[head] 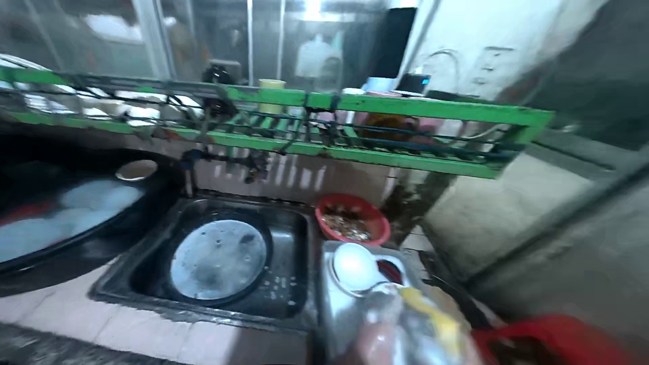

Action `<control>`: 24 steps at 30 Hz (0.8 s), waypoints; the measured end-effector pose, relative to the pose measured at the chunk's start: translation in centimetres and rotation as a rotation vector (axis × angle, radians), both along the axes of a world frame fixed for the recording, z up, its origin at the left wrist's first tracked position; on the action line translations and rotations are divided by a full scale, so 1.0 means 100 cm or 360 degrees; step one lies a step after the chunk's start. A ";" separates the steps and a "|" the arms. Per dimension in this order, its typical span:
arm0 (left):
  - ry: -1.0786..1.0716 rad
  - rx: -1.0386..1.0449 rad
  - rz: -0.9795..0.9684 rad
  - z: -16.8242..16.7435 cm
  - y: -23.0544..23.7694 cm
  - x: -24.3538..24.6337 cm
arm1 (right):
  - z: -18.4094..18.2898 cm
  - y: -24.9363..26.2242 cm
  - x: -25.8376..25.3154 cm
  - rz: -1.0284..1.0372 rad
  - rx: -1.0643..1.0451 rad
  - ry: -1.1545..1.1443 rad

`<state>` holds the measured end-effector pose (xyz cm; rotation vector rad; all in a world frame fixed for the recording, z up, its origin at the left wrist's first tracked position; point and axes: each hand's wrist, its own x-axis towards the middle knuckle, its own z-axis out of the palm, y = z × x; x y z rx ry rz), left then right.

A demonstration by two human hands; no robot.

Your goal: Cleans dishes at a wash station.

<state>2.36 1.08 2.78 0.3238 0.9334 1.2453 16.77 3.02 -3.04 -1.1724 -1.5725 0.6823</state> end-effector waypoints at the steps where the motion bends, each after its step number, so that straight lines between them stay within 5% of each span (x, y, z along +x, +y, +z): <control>1: 0.0062 -0.0039 0.0056 0.003 0.003 0.003 | 0.000 -0.009 -0.015 0.0060 0.0157 -0.0010; 2: 0.0134 0.0000 0.0062 0.003 0.002 0.002 | 0.002 -0.011 -0.024 0.0046 0.0171 -0.0030; 6: 0.0420 0.0283 -0.0126 -0.021 -0.009 0.005 | 0.027 0.021 -0.018 -0.0394 -0.0617 0.0045; 9: 0.0620 0.0453 -0.0120 -0.025 -0.005 -0.008 | 0.036 -0.003 -0.027 -0.0214 -0.0342 -0.0187; 12: 0.0049 -0.0070 0.0152 -0.002 0.017 -0.022 | 0.013 -0.027 -0.032 0.0127 0.0297 -0.0391; 16: -0.0355 -0.0129 0.0213 0.001 0.020 -0.029 | 0.004 -0.015 -0.018 -0.0189 -0.0115 0.0065; 21: -0.0260 0.0014 0.0148 -0.009 0.002 -0.009 | 0.024 -0.024 -0.033 -0.0001 0.0063 -0.0315; 24: -0.0130 0.0049 -0.0031 -0.014 -0.006 -0.016 | 0.034 -0.003 -0.024 -0.0143 -0.0538 0.0135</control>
